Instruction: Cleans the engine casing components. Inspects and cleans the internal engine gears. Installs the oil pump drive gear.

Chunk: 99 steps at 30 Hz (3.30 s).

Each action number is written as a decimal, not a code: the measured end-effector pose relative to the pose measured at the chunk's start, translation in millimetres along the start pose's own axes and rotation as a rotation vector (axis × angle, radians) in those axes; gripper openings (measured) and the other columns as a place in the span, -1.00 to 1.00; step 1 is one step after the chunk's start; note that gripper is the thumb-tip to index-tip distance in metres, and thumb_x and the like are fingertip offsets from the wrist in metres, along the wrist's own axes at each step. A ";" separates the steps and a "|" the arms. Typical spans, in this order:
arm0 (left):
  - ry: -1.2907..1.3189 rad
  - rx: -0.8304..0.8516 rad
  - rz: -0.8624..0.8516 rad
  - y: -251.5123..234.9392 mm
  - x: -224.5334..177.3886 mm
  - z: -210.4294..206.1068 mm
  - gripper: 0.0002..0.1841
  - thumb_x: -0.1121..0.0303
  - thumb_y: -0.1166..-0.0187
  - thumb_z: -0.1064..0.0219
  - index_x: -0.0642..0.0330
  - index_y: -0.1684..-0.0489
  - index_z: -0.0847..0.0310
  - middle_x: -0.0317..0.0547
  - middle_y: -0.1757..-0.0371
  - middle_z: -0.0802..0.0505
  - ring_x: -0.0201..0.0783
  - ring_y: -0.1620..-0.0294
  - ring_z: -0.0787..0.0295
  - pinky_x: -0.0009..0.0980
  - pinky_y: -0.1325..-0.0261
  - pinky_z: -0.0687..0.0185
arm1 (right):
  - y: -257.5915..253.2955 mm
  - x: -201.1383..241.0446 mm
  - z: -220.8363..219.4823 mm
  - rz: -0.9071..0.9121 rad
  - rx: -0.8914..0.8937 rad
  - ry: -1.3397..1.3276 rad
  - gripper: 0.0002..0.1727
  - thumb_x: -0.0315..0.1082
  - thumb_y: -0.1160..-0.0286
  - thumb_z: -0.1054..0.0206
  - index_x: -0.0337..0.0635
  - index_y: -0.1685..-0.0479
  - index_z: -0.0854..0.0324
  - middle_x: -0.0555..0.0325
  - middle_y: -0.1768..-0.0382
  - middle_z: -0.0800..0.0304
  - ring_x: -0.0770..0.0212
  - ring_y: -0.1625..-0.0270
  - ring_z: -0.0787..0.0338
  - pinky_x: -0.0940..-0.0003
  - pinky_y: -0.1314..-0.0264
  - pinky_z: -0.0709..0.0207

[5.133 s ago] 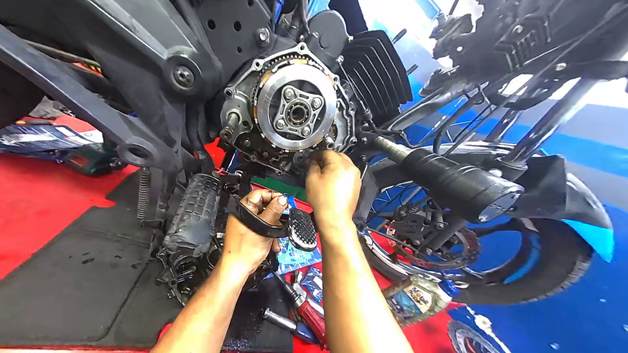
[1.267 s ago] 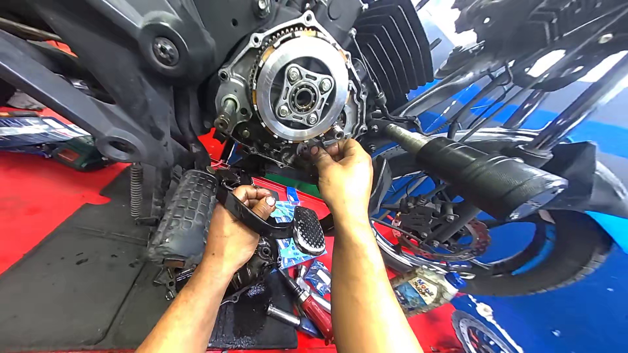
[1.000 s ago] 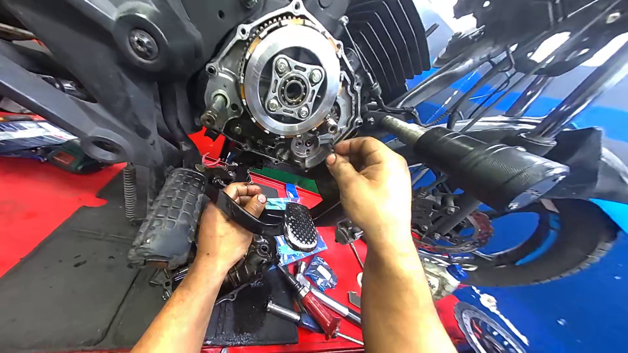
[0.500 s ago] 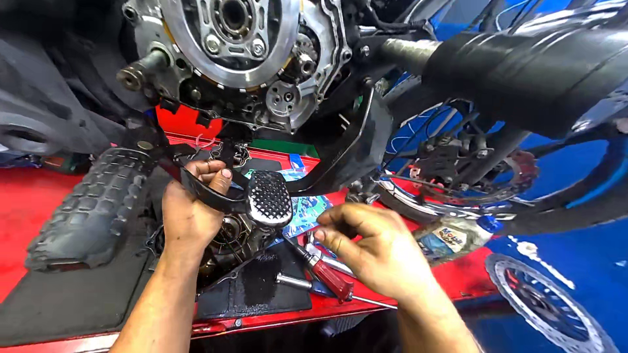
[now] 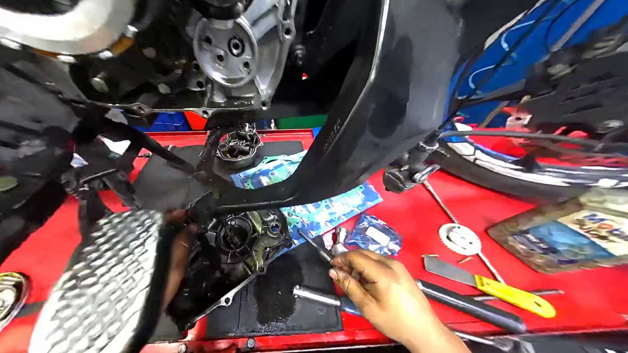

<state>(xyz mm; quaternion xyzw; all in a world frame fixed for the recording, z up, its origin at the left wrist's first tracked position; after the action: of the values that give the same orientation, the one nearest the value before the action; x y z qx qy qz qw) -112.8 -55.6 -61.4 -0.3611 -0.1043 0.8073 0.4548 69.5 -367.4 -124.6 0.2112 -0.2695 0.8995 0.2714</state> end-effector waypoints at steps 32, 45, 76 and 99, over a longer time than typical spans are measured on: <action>-0.908 0.666 0.422 -55.5 -73.6 -123.2 -0.59 -0.02 -0.53 -0.34 0.14 0.02 -0.82 0.13 -0.24 -0.84 0.18 -0.39 -0.71 0.27 -0.37 -0.56 | 8.9 15.4 29.0 0.069 0.117 -0.157 -0.68 0.04 -0.63 -0.21 0.07 0.18 -0.77 0.20 0.30 -0.84 0.13 0.25 -0.88 0.05 0.34 -0.72; -0.859 0.667 0.310 -49.6 -80.4 -117.2 -0.61 0.07 -0.55 -0.28 0.16 -0.07 -0.80 0.08 -0.28 -0.84 0.16 -0.46 -0.65 0.33 -0.51 -0.37 | 7.9 16.5 30.5 0.045 0.232 -0.194 -0.68 0.01 -0.62 -0.27 0.05 0.07 -0.84 0.18 0.22 -0.91 0.12 0.15 -0.90 -0.02 0.14 -0.76; -0.950 1.237 -0.094 -19.8 -32.8 -54.2 -0.78 0.20 -0.53 -0.38 0.17 0.20 -0.79 0.08 0.05 -0.87 0.18 -0.10 -0.78 0.31 -0.28 -0.54 | 3.7 6.9 13.5 0.060 0.351 -0.126 -0.65 0.03 -0.62 -0.28 0.01 0.01 -0.83 0.15 0.17 -0.92 0.10 0.19 -0.89 -0.05 0.14 -0.76; 0.824 0.153 0.115 3.0 -67.6 14.9 -0.84 0.31 -0.63 -0.40 0.19 0.12 -0.84 -0.14 0.16 -0.93 -0.27 0.08 -0.86 -0.27 -0.13 -0.79 | -44.8 140.5 67.2 0.405 -0.178 0.027 -0.73 -0.03 -0.68 -0.24 0.17 0.12 -0.85 0.36 0.19 -0.87 0.33 0.25 -0.86 0.22 0.37 -0.75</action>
<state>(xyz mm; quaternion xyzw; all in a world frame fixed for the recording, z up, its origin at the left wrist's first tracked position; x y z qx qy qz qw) -102.9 -109.7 -19.2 -0.6244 0.1668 0.6248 0.4382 4.9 -323.4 17.4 0.1161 -0.3810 0.9111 0.1064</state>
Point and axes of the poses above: each hand's wrist, its own y-axis away from the middle knuckle, its own z-axis out of the back of the hand, x = y × z, the point moved 2 cm from there along -y, towards the middle knuckle
